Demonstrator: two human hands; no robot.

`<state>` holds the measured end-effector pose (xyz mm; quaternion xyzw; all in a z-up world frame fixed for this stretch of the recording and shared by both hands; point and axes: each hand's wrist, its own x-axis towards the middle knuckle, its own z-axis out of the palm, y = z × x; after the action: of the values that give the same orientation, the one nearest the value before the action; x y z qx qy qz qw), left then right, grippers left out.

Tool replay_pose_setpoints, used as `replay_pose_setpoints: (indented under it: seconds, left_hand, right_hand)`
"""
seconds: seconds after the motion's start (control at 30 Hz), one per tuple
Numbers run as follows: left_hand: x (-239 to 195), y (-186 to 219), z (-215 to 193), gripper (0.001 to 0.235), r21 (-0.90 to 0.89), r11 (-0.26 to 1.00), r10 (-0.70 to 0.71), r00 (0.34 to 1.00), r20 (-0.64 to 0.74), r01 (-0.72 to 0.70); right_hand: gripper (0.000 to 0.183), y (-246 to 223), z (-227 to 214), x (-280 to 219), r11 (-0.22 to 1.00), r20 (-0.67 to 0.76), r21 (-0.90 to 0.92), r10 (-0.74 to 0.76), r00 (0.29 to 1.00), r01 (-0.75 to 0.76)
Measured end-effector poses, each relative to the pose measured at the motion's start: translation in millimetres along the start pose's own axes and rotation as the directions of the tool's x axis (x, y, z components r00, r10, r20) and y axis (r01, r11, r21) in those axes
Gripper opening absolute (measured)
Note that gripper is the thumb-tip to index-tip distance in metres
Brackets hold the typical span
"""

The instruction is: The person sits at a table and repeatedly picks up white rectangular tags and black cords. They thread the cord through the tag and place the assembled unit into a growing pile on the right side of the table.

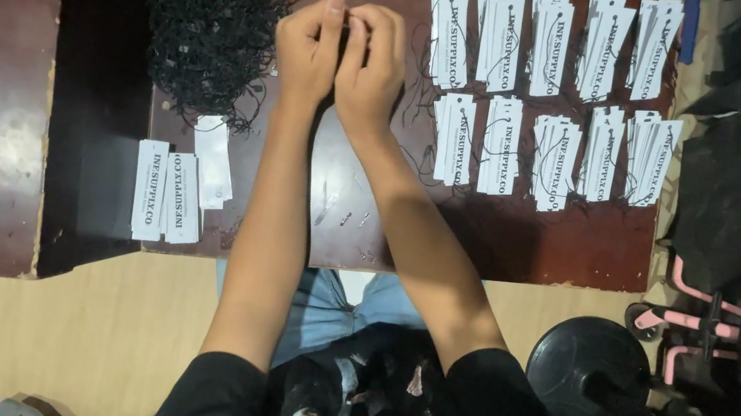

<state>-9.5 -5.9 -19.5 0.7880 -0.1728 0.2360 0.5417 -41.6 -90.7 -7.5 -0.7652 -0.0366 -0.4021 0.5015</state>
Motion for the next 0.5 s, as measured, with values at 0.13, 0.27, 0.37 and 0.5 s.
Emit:
replay_pose_setpoints:
  seconds: [0.13,0.27,0.37,0.5]
  left_hand:
    - [6,6,-2,0.051,0.081,0.995,0.058,0.994,-0.094,-0.050]
    - [7,7,-5,0.046,0.320,0.947,0.135,0.932,-0.337,-0.021]
    - [6,2,-7,0.042,0.197,0.980,0.088,0.907,-0.411,-0.005]
    - [8,2,-10,0.040,-0.399,0.916,-0.149,0.886,-0.440,-0.044]
  right_hand:
    - [0.012,14,2,-8,0.994,-0.061,0.016,0.113,0.992,-0.112]
    - [0.015,18,3,-8,0.951,-0.127,0.155,0.288,0.949,-0.268]
    - [0.014,19,0,-4,0.916,-0.144,0.255,0.354,0.924,-0.311]
    - [0.011,34,1,-2,0.827,-0.136,0.444,0.442,0.887,-0.344]
